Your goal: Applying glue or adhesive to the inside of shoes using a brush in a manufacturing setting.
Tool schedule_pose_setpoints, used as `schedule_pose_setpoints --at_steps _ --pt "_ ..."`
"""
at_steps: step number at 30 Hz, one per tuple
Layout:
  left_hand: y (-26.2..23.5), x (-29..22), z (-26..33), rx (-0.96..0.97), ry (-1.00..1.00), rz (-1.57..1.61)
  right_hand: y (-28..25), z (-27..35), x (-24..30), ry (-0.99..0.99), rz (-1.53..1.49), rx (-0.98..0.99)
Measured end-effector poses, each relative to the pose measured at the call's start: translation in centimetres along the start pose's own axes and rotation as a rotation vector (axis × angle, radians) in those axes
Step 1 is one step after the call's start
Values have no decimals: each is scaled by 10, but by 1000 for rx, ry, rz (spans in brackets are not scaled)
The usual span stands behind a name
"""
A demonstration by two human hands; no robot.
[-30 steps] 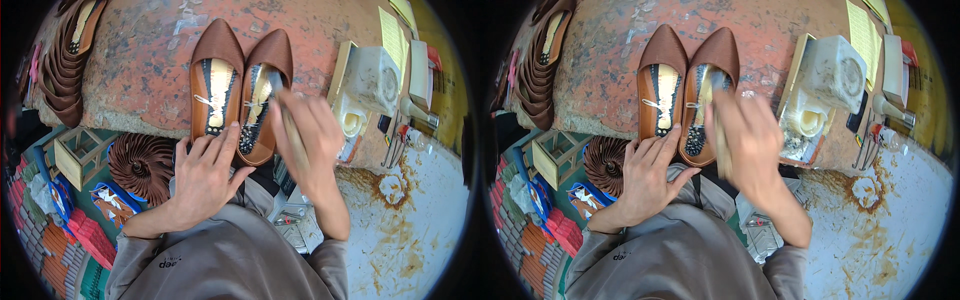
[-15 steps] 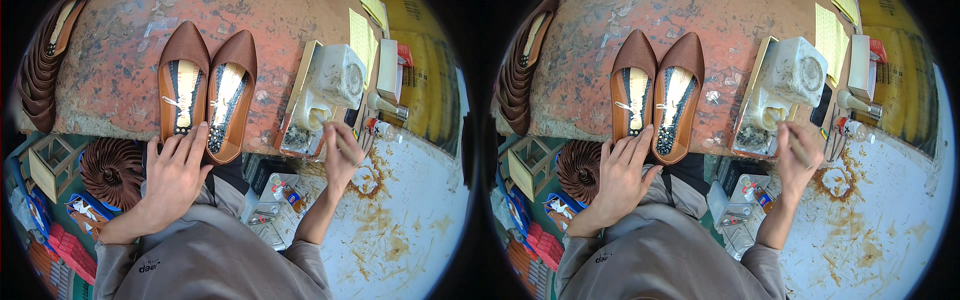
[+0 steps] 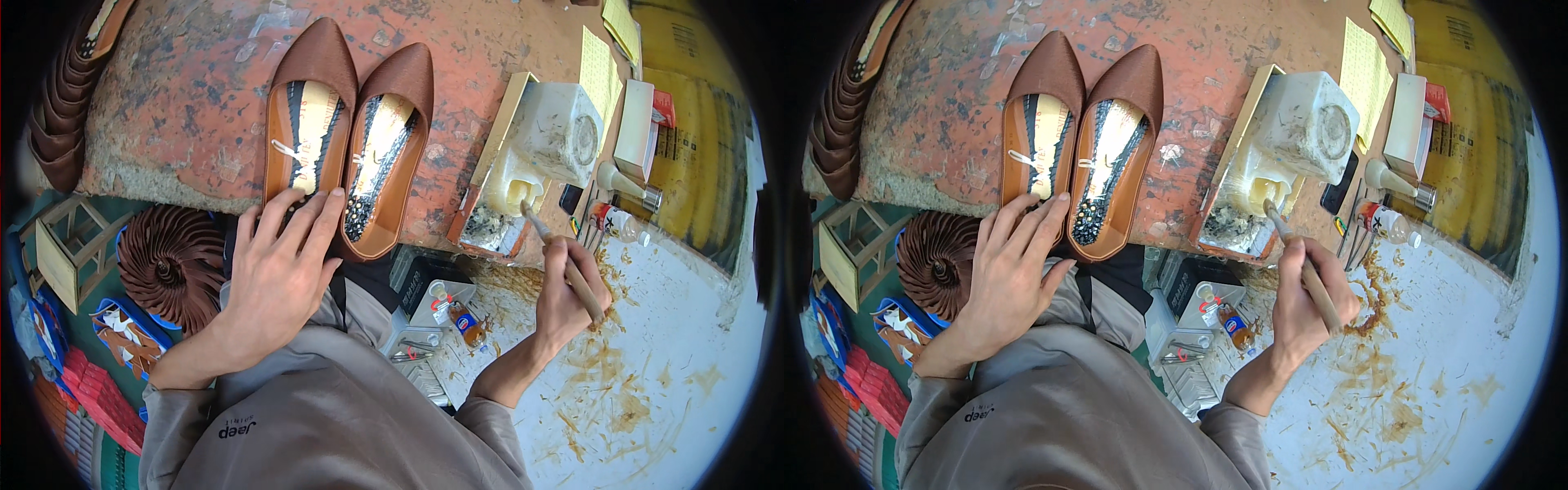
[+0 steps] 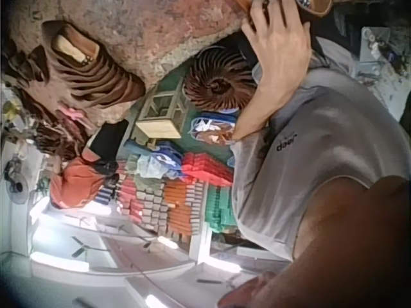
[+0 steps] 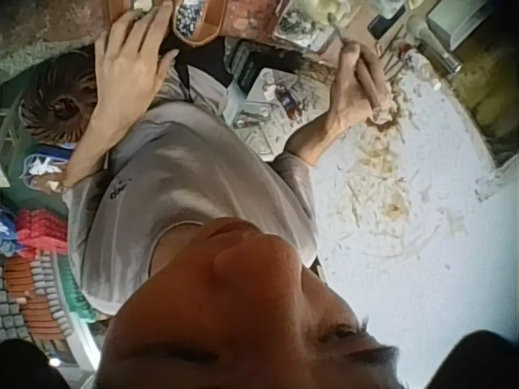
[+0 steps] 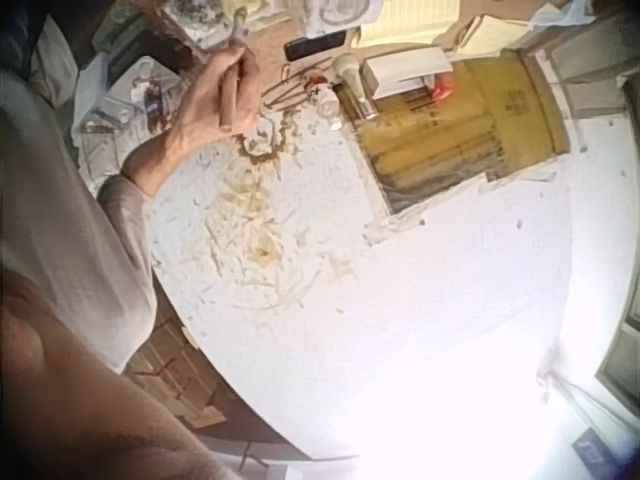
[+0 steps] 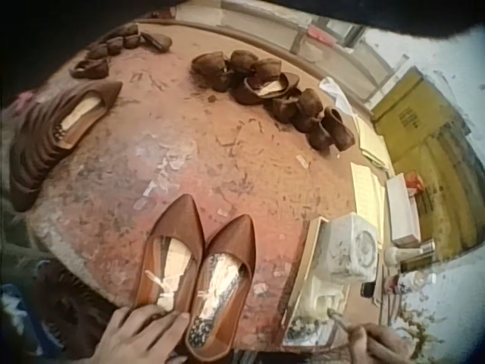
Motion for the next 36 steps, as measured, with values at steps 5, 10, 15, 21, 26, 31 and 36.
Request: schedule_pose_setpoints --at_steps 5,10,15,21,26,31,36 --pt "-13 9 7 -51 9 65 -4 -8 -5 70 103 -1" --pt "-35 36 13 -268 -12 346 -10 -10 10 116 -372 267" --pt "-13 61 16 -183 -83 635 22 -5 132 -235 -560 353" --pt "-10 73 20 -250 -58 717 131 15 206 -366 -424 642" --pt "-10 75 17 -241 -63 743 148 30 213 -402 -443 892" --pt "-20 70 16 -266 10 616 141 51 243 -785 -447 1101" --pt "-20 67 13 -266 39 614 127 18 241 -780 -303 538"
Point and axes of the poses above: each hand's wrist, its own z-axis away from the middle knuckle, its own y-axis out of the palm, x = y × z, the point moved 10 cm from there along -z, towards the middle knuckle, and after that the axes turned 3 degrees about z, right-handed, at the moved point
